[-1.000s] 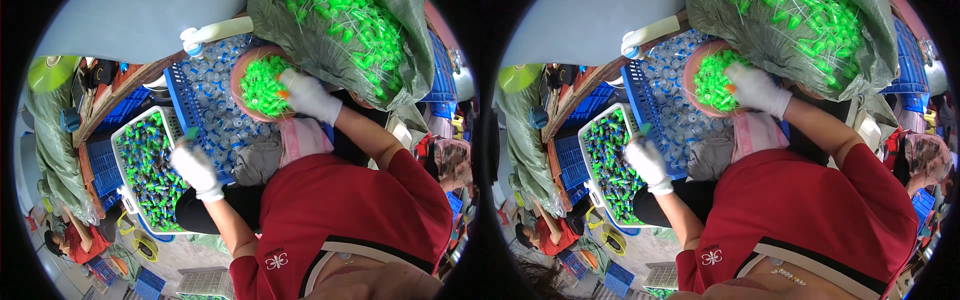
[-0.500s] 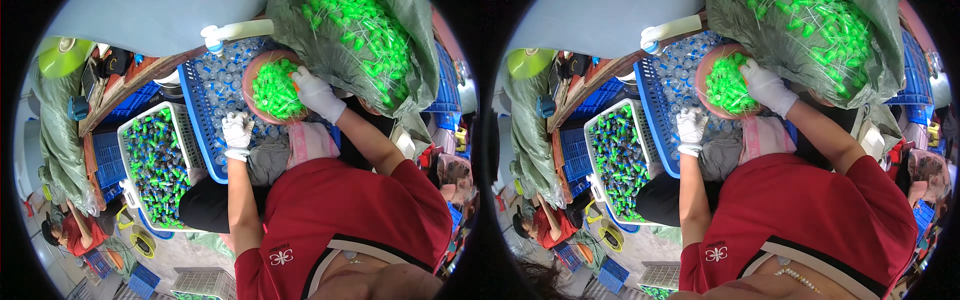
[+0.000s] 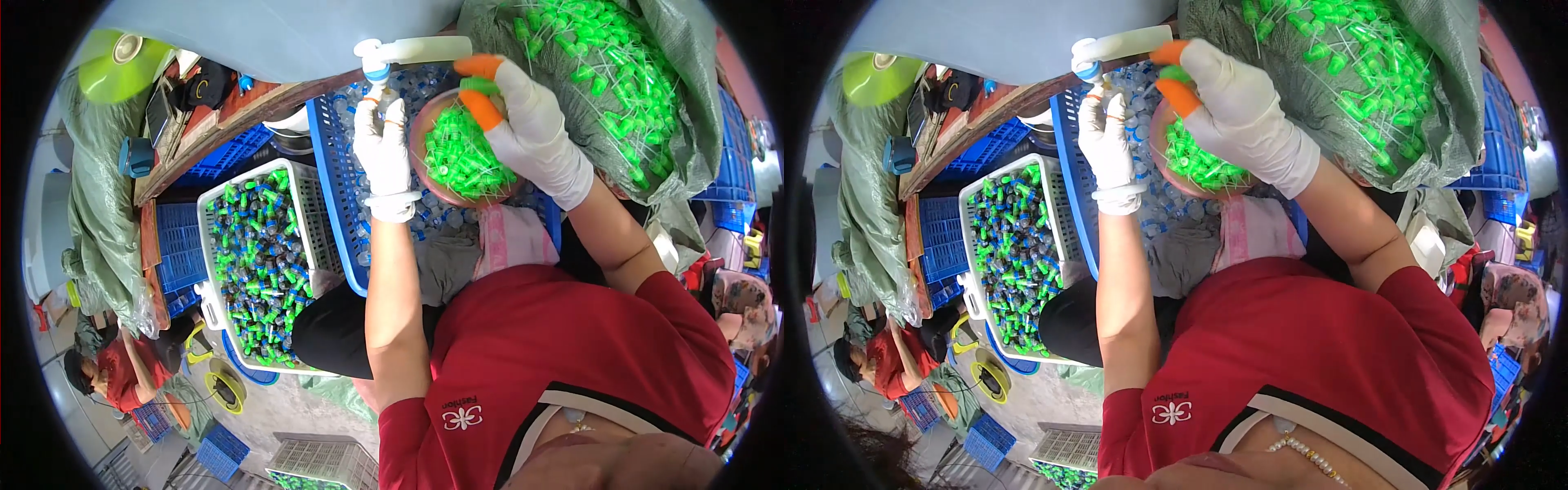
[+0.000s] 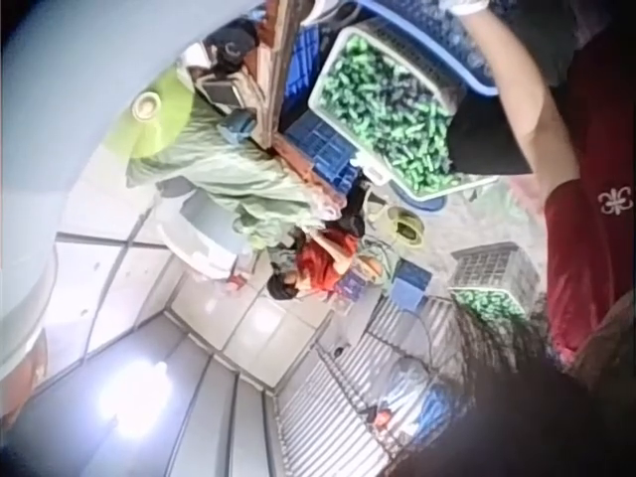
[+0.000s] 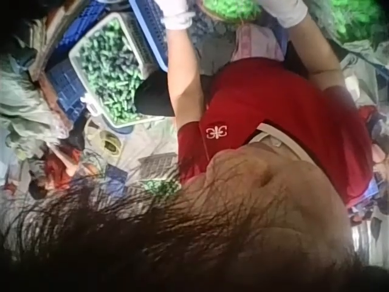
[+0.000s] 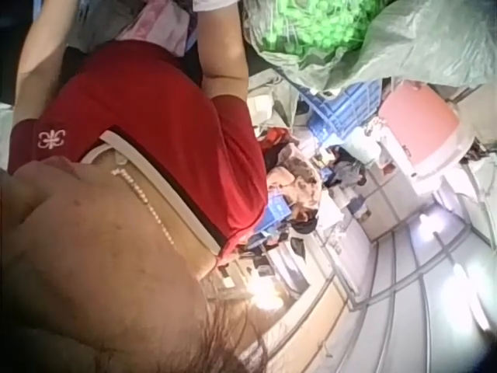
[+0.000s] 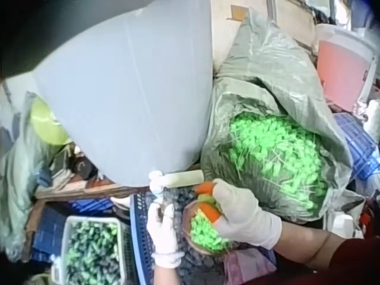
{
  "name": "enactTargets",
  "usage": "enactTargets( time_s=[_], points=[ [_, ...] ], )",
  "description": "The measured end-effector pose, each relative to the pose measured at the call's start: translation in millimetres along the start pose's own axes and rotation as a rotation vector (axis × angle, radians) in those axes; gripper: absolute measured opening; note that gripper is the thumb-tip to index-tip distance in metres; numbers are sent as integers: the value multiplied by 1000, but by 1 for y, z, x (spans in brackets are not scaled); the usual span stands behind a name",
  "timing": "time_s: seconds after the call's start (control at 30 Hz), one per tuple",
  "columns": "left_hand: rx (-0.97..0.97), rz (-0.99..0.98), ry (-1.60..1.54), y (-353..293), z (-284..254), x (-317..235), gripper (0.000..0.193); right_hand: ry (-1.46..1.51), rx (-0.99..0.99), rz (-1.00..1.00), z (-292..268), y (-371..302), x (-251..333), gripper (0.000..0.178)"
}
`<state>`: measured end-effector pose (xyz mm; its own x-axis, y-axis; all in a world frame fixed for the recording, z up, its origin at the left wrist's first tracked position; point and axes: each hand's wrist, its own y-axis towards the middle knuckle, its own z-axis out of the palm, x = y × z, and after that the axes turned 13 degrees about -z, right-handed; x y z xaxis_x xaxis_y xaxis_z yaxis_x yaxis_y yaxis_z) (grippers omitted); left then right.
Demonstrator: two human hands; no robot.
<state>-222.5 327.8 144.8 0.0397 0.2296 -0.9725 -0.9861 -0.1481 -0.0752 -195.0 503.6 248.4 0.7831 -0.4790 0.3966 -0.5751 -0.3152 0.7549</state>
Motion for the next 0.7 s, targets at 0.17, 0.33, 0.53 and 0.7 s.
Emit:
enactTargets(
  time_s=[0.17,0.33,0.53,0.7],
  points=[
    [2,212,-96,1,9,7,45,-214,22,-35,6,2,-22,33],
    [52,133,-101,3,3,11,52,-245,88,22,2,2,-19,31],
    [59,124,-121,1,4,13,48,-232,78,19,3,1,-19,31],
    [62,129,-128,2,3,11,46,-206,69,6,4,2,-21,32]
  ],
)
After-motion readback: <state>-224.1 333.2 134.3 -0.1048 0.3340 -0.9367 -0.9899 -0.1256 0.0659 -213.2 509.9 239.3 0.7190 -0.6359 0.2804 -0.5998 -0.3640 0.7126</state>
